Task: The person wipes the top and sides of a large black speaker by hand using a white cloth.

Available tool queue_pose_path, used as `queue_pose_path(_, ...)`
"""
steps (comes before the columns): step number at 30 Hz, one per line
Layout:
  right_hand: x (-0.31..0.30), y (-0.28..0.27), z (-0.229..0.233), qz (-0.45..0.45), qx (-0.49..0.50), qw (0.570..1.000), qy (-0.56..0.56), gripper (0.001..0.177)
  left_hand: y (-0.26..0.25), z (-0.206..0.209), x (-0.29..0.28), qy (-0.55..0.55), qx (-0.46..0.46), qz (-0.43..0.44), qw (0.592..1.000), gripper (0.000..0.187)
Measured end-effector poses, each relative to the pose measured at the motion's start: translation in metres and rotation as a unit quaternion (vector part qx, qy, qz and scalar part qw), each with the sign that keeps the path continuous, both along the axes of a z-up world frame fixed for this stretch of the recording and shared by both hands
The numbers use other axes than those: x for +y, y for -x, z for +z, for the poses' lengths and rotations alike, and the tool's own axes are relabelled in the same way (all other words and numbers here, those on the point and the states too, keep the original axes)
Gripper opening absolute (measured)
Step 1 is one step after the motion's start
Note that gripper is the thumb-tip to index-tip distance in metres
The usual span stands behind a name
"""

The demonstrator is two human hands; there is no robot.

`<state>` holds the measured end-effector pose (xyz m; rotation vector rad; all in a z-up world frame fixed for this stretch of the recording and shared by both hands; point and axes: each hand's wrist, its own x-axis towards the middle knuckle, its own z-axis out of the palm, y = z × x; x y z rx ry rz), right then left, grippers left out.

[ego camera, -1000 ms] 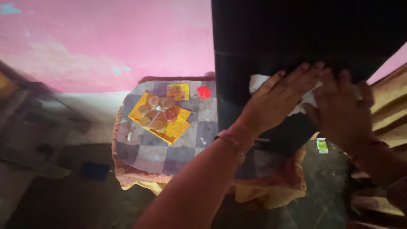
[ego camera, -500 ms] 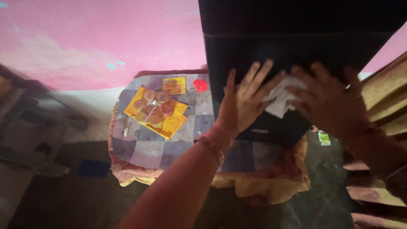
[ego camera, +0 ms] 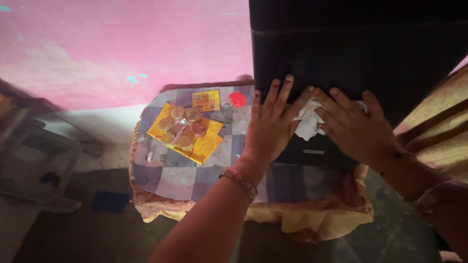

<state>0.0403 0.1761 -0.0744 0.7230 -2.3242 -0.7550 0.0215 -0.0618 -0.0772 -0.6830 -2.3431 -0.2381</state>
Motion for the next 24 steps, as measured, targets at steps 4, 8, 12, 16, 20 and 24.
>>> queue_pose_path(4, 0.003, -0.003, 0.028, -0.088, -0.016, 0.996, -0.011, 0.053, 0.006, 0.026, 0.011, 0.021, 0.005, 0.001, 1.0, 0.076)
queue_pose_path(8, 0.015, 0.004, 0.063, -0.142, 0.048, 0.982, 0.117, 0.057, 0.027, 0.081, 0.045, -0.025, 0.099, -0.031, 0.994, 0.064)
queue_pose_path(12, 0.027, 0.011, 0.096, -0.164, 0.077, 0.953, 0.244, 0.07, 0.027, 0.142, 0.078, -0.046, 0.15, -0.027, 0.987, 0.054)
queue_pose_path(16, 0.0, 0.016, 0.133, -0.074, 0.067, 0.907, 0.409, 0.08, 0.02, 0.175, 0.075, 0.061, 0.1, -0.06, 0.991, 0.055)
queue_pose_path(20, -0.053, 0.018, 0.159, -0.067, 0.026, 0.924, 0.377, 0.081, 0.018, 0.161, 0.027, -0.014, 0.092, -0.135, 0.986, 0.063)
queue_pose_path(24, -0.098, 0.029, 0.166, -0.075, 0.046, 0.965, 0.248, 0.074, 0.014, 0.158, -0.03, -0.044, 0.068, -0.093, 0.992, 0.068)
